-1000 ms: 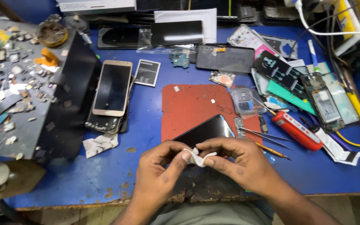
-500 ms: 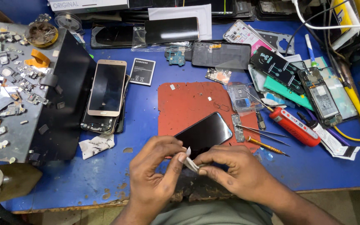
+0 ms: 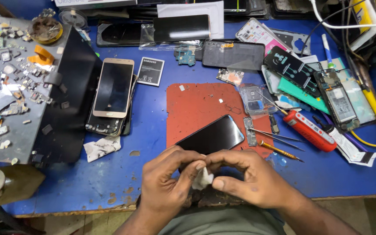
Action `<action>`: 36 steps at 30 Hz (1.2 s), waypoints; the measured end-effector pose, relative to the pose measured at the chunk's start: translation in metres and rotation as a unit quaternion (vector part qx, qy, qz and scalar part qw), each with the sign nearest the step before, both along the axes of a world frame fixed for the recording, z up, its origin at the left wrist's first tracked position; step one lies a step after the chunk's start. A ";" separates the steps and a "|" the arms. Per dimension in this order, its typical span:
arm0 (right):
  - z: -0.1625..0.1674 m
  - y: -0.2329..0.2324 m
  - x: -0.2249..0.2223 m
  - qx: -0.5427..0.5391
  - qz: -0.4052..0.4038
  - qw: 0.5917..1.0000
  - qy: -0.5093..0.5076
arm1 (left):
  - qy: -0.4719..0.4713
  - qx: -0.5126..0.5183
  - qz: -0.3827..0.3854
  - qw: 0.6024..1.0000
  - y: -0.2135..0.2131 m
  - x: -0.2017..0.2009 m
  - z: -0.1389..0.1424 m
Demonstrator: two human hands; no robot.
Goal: The person uses tweezers to remove a metal bracket from a disassembled smartphone, then wipes the screen with a cloth. The person places the phone on the table and turns it on, showing the home screen.
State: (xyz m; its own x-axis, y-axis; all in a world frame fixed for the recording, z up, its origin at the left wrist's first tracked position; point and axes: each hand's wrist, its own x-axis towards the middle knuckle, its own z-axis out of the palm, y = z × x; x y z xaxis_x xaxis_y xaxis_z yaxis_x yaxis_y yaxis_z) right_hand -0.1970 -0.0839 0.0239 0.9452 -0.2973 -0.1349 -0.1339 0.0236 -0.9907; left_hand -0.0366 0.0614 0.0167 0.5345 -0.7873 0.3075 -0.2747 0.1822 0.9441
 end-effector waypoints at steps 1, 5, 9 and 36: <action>-0.002 0.003 0.001 -0.031 -0.026 0.999 0.032 | 0.002 0.007 0.003 1.000 0.001 0.000 0.000; -0.005 0.009 0.005 -0.113 -0.049 0.991 0.054 | 0.044 0.033 0.016 0.998 0.004 0.003 -0.003; -0.001 0.008 0.003 -0.196 -0.039 0.980 0.020 | 0.165 0.087 -0.010 0.982 0.004 0.006 -0.011; -0.012 -0.005 -0.001 -0.094 -0.131 0.987 0.011 | 0.093 0.061 -0.038 0.993 0.005 -0.008 -0.020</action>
